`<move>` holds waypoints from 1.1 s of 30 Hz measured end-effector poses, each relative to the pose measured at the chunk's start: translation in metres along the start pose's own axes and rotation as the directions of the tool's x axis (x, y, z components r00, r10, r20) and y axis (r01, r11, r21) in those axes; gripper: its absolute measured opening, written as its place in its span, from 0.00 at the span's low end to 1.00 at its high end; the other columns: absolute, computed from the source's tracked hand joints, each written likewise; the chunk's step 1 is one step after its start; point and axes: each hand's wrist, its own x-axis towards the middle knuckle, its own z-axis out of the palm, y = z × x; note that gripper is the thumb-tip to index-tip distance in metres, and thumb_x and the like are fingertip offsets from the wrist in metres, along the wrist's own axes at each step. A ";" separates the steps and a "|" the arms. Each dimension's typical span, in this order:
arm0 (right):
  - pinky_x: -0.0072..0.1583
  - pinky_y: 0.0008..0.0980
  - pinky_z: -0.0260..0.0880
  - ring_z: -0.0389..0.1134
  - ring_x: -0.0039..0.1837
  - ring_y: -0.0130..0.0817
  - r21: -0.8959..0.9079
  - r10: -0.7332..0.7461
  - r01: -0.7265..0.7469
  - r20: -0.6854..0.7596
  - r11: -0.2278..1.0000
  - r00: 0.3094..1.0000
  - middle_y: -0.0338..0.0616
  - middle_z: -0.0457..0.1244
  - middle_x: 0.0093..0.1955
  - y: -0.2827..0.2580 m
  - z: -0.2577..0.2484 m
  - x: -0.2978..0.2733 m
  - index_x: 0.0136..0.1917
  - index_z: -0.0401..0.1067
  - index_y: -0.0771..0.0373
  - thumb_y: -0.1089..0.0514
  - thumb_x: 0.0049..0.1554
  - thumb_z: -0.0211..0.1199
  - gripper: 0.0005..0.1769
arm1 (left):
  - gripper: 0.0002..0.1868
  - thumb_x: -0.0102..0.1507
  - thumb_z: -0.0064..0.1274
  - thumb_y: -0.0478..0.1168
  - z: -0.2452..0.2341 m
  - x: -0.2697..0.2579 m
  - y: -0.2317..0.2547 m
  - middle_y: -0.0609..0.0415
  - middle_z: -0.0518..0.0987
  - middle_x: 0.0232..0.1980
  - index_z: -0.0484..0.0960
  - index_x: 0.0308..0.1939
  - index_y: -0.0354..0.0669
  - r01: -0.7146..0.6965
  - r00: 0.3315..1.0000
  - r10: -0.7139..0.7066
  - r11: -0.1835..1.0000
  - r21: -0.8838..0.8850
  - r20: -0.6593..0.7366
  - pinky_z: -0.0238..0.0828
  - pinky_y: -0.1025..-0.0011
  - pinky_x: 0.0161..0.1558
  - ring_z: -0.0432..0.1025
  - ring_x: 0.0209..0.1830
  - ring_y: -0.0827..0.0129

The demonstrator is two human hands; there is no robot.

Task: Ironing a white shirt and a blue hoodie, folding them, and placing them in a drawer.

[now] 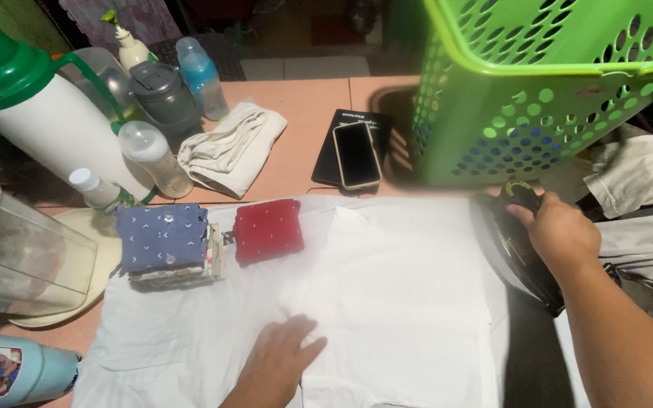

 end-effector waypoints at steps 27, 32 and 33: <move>0.69 0.53 0.59 0.60 0.73 0.55 0.266 -0.931 0.916 -0.130 0.299 0.341 0.57 0.63 0.68 0.027 0.084 -0.184 0.68 0.71 0.57 0.46 0.49 0.72 0.35 | 0.25 0.57 0.59 0.33 -0.042 0.017 -0.020 0.42 0.69 0.71 0.76 0.59 0.40 -0.376 0.883 0.411 0.909 -0.182 0.229 0.49 0.46 0.73 0.57 0.76 0.47; 0.70 0.59 0.53 0.55 0.78 0.55 0.185 -0.876 0.862 -0.008 0.472 0.481 0.57 0.60 0.72 0.062 0.167 -0.206 0.63 0.74 0.52 0.48 0.57 0.63 0.22 | 0.21 0.58 0.60 0.36 -0.032 0.011 -0.020 0.45 0.72 0.71 0.76 0.55 0.42 -0.360 0.913 0.377 0.924 -0.126 0.156 0.51 0.47 0.74 0.60 0.77 0.49; 0.71 0.55 0.55 0.56 0.77 0.51 0.190 -0.856 0.844 -0.034 0.501 0.516 0.52 0.62 0.71 0.072 0.176 -0.206 0.60 0.75 0.51 0.47 0.57 0.61 0.18 | 0.19 0.59 0.61 0.35 -0.031 0.012 -0.020 0.45 0.73 0.70 0.77 0.53 0.41 -0.315 0.927 0.341 0.934 -0.167 0.157 0.51 0.47 0.74 0.61 0.76 0.50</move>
